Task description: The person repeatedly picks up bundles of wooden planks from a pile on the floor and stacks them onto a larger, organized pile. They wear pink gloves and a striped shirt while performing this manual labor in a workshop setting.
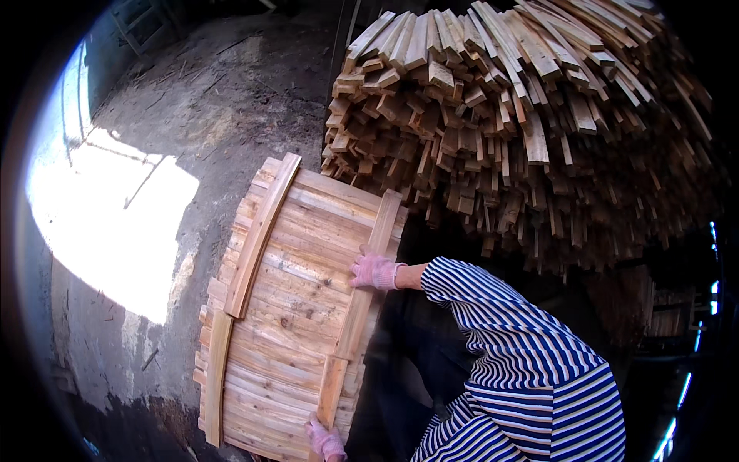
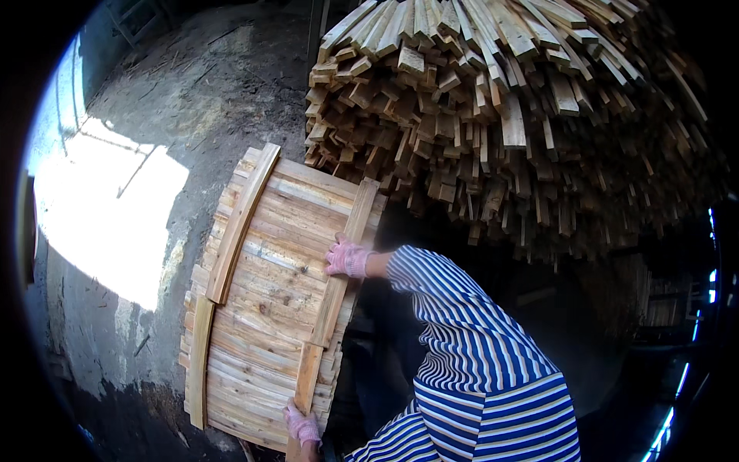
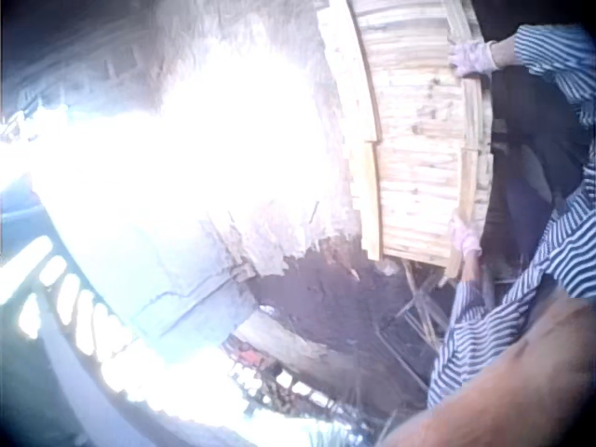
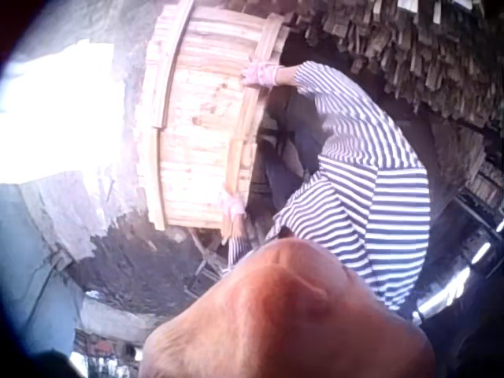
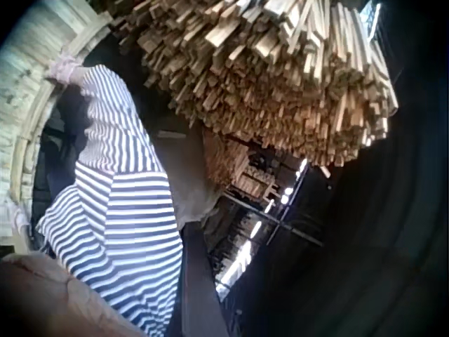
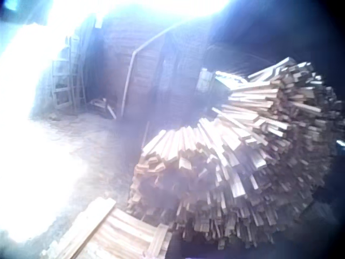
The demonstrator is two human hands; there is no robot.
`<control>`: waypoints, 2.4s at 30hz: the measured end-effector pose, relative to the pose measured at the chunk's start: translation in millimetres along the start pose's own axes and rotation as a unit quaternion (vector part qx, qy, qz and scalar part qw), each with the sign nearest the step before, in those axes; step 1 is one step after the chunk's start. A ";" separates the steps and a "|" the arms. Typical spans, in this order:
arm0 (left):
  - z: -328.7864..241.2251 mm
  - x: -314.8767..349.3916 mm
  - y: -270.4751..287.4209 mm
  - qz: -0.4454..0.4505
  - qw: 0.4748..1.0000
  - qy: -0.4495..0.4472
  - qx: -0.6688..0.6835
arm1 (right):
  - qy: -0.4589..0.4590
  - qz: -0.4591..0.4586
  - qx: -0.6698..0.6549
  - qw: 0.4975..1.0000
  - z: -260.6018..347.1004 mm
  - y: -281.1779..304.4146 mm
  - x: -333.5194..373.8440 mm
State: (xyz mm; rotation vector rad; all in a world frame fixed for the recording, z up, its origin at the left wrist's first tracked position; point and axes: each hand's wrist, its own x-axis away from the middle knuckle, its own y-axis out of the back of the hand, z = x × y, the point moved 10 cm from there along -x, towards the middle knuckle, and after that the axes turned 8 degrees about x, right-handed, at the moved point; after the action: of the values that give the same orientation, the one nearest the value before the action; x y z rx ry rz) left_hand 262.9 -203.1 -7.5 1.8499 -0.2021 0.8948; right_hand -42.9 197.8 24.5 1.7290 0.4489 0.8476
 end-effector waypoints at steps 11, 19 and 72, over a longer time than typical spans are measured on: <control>-132.3 -58.0 38.1 0.006 0.991 -0.125 -0.052 | -0.132 0.064 -0.254 0.956 32.9 101.4 47.6; -240.1 -61.4 80.2 0.037 0.968 -0.234 -0.084 | -0.492 -0.113 -0.288 0.814 -48.6 232.0 329.2; -1337.0 697.2 462.5 0.250 0.369 -0.850 0.279 | -0.565 -0.214 0.104 0.790 -626.7 761.7 900.8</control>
State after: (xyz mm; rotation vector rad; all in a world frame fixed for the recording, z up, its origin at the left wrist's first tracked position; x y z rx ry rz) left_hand -128.9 898.2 1051.4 2.5938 -1.9934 -1.3099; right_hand 14.7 974.0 1110.2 1.8904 0.0770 -0.6356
